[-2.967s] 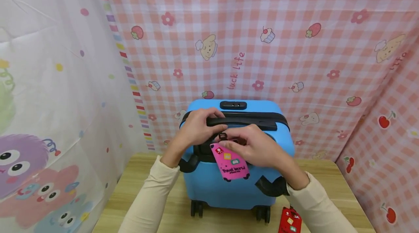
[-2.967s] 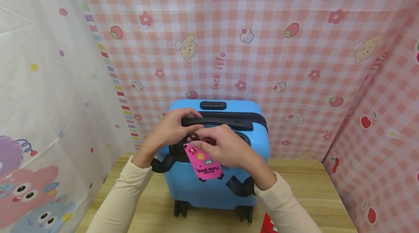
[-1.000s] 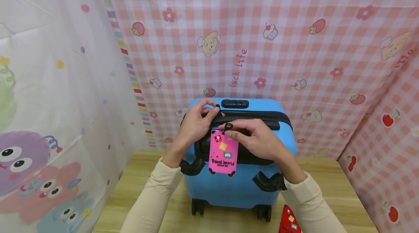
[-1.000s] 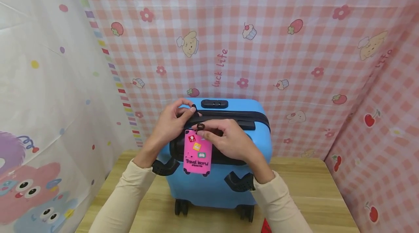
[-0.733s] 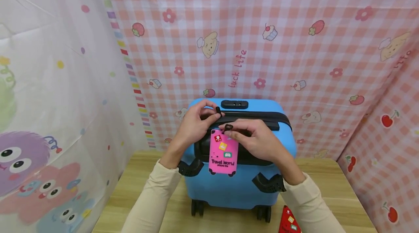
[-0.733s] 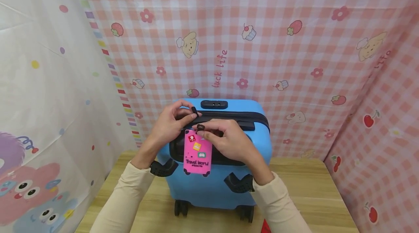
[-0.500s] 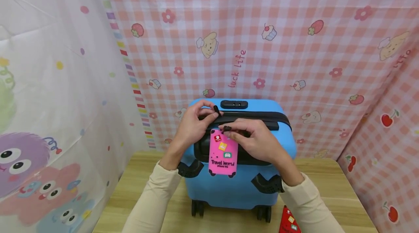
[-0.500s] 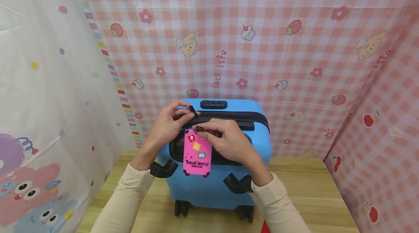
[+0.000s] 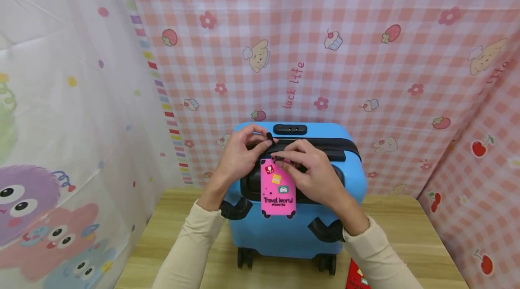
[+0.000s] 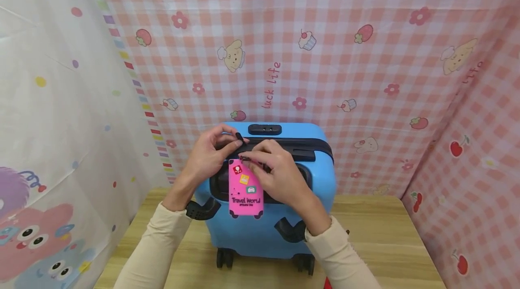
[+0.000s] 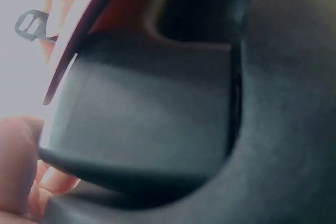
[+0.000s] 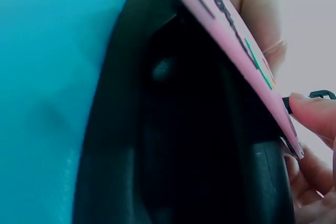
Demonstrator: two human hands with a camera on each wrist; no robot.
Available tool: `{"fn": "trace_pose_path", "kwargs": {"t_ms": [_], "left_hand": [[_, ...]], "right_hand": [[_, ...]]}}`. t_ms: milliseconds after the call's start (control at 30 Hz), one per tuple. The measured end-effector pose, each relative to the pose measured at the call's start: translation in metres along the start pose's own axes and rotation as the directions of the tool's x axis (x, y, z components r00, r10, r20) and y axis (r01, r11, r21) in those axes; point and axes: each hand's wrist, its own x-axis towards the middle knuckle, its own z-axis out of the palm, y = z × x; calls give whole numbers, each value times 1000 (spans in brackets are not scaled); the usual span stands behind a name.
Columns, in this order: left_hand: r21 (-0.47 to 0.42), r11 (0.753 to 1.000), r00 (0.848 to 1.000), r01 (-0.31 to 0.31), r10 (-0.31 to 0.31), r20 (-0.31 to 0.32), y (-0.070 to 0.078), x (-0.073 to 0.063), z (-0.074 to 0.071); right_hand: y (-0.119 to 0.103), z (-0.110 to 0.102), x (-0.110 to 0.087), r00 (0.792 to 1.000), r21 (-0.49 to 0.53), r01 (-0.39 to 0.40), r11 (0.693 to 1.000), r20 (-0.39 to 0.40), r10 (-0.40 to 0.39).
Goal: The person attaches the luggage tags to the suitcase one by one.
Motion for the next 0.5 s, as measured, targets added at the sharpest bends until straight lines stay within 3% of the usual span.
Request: {"fn": "trace_pose_path", "kwargs": {"t_ms": [267, 500], "left_hand": [[-15, 1000, 1000, -14, 14, -22, -1, -1, 0], [-18, 998, 997, -63, 63, -34, -3, 0, 0]], "right_hand": [[4, 6, 3, 985, -34, 159, 987, -55, -161], [4, 6, 11, 980, -15, 195, 981, -24, -196]]}}
